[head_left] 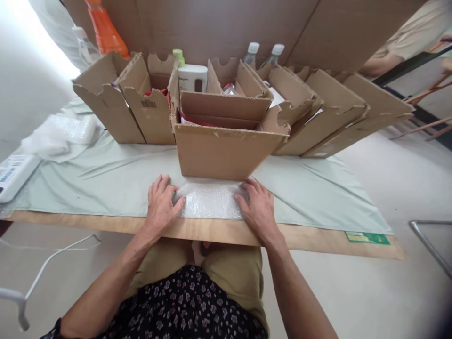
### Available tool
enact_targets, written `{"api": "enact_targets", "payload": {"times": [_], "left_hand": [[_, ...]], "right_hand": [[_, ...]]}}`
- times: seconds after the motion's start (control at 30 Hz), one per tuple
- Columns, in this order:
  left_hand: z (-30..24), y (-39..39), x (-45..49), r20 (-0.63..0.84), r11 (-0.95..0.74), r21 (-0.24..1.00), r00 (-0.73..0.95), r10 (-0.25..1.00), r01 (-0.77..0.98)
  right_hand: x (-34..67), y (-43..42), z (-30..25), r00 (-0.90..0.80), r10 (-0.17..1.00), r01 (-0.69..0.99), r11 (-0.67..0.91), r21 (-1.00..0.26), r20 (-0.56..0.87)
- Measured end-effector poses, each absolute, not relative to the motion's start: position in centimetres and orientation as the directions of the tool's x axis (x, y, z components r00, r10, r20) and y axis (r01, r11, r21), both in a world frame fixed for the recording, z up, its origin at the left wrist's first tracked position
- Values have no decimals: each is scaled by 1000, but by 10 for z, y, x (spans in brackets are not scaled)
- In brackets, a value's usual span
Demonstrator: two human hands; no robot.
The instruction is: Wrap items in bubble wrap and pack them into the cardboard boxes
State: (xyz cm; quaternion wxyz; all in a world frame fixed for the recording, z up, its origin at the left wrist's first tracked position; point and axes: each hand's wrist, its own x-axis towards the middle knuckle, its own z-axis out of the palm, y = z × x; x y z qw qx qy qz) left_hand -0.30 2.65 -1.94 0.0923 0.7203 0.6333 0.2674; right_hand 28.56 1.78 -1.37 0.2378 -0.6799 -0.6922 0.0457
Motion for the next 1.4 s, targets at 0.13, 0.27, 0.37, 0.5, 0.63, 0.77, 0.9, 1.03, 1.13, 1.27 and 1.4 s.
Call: {"api": "enact_targets", "payload": {"times": [0.13, 0.27, 0.37, 0.5, 0.63, 0.77, 0.9, 1.03, 1.13, 1.27, 1.4], "left_hand": [[-6, 14, -1, 250, -183, 713, -2, 968, 677], [17, 7, -17, 78, -76, 875, 17, 997, 478], [32, 20, -35, 78, -120, 814, 98, 992, 568], [37, 46, -43, 89, -249, 610, 247, 965, 753], [29, 58, -23, 194, -497, 514, 470, 861, 699], [26, 63, 8, 367, -662, 442, 551, 749, 605], [29, 63, 29, 407, -706, 347, 579, 707, 617], [35, 30, 10, 437, -722, 450, 576, 691, 525], [39, -12, -24, 253, -674, 633, 721, 645, 381], [30, -49, -46, 161, -638, 656, 751, 640, 403], [10, -53, -27, 288, -519, 698, 470, 835, 494]], "right_hand": [[278, 1, -7, 129, 962, 784, 49, -619, 239], [270, -47, 9, 203, 976, 426, -19, -904, 75], [245, -81, 14, 46, 993, 193, -120, -974, -113], [196, -115, 0, -115, 966, 143, -216, -966, -233], [165, -138, -23, -31, 992, 158, -113, -981, -119], [172, -151, -34, 90, 992, 221, 68, -973, 90], [186, -149, -29, 121, 992, 248, -52, -967, -22], [186, -142, -24, 117, 983, 84, -152, -985, -142], [184, -139, -22, 77, 963, -127, -249, -960, -260], [186, -132, -15, 33, 921, -407, -343, -846, -389], [191, -127, -11, -4, 941, -476, -300, -827, -339]]}}
